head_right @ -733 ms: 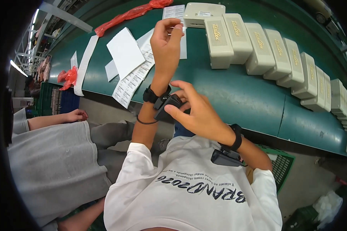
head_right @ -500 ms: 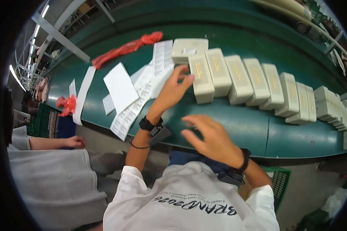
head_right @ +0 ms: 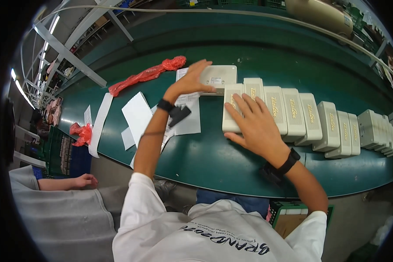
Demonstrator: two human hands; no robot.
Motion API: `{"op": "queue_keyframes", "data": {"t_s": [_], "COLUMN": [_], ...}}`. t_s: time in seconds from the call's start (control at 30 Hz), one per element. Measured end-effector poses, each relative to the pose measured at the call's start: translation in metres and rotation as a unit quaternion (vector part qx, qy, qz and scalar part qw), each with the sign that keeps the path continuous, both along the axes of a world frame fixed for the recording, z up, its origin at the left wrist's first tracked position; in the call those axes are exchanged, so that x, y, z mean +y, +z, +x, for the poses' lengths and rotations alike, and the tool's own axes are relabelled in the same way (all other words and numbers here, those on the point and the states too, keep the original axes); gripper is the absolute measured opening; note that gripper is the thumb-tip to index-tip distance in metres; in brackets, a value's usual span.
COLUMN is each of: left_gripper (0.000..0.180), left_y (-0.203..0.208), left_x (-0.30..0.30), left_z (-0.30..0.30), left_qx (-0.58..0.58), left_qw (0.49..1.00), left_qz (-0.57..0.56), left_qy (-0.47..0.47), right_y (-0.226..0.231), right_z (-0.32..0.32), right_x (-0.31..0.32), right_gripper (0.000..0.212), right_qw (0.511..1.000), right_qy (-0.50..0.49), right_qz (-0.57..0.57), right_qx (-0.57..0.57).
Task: The person peels small white pads from a sheet and sticks them onto the back of each white electronic device. After applying the pads, the person turns the devices over and arranges them in a row on the green workbench.
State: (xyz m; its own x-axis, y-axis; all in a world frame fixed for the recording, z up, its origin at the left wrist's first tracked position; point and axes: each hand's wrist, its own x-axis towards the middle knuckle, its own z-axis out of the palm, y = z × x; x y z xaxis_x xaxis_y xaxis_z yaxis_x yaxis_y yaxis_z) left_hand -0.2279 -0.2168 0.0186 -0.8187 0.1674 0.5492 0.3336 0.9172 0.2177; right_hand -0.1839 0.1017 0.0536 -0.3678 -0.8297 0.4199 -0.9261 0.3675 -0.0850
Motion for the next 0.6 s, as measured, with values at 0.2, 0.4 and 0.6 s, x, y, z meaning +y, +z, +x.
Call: {"op": "queue_keyframes", "data": {"t_s": [0.2,0.4,0.6], "left_gripper": [0.103,0.101,0.09], "left_y": [0.011,0.069,0.109], "left_x": [-0.019,-0.037,-0.049], "left_z": [-0.026,0.032,0.049], "left_qx": [-0.314,-0.198,-0.402], "left_qw": [0.948,0.98,0.879], "left_qz": [0.023,-0.007,0.238], "left_qy": [-0.04,-0.019,-0.095], "right_y": [-0.003,0.001,0.001], "right_z": [0.001,0.0,0.002], "right_x": [0.002,0.001,-0.003], "right_gripper": [0.073,0.074,0.072], "right_qw": [1.0,1.0,1.0], "right_qy": [-0.018,-0.018,-0.018], "right_qz": [0.01,0.019,0.019], "right_qx": [-0.016,-0.001,0.005]}}
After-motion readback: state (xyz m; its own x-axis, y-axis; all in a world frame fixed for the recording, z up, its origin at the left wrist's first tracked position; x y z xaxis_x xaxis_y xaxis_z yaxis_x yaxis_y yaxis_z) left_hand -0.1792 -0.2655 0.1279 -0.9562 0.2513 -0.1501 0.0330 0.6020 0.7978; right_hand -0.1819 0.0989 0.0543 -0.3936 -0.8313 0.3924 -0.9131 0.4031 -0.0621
